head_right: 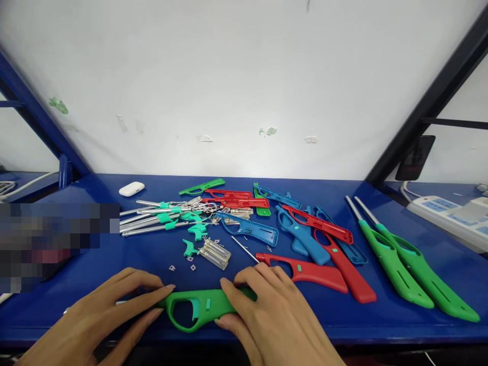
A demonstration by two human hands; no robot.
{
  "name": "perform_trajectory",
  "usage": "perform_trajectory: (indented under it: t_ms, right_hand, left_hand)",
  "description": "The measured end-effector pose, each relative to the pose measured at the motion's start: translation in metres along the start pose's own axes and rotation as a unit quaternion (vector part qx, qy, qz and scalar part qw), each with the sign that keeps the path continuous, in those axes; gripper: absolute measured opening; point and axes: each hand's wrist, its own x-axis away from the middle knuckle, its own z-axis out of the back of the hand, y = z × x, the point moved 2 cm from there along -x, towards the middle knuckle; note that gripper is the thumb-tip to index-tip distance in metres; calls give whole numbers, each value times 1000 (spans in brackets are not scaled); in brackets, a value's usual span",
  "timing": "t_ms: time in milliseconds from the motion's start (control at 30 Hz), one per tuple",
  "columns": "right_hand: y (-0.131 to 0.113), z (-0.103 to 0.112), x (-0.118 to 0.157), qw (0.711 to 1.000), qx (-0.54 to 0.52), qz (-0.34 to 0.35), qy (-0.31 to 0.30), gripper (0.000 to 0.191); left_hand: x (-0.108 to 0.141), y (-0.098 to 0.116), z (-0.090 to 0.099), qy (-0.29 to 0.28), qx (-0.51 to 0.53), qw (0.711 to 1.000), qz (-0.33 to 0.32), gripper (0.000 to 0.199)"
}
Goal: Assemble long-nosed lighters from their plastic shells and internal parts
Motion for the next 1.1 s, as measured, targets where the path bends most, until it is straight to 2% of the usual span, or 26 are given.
perform_trajectory:
  t_ms: [233,367,567,767,900,1100]
  right_hand:
    - [-2,1,0,1000,20,3,17,42]
    - [0,0,0,999,17,6,28,45]
    - [-4,-4,-2,997,60,40,33,52]
    - [-3,-9,1,997,54,33,44,45]
    - [0,-7,9,994,79,47,67,37]
    - [3,-5,19,999,4,5,46,34]
  left_hand:
    - [4,-8,1,-60,18,997,33,29]
    - [8,-17,8,-28,7,997,73,35]
    - [1,-15,8,-40,39,998,38,38]
    - [2,-11,5,-1,23,998,51,34]
    - [4,-7,4,14,50,998,24,22]
    - [16,-2,-3,7,20,1000,22,23]
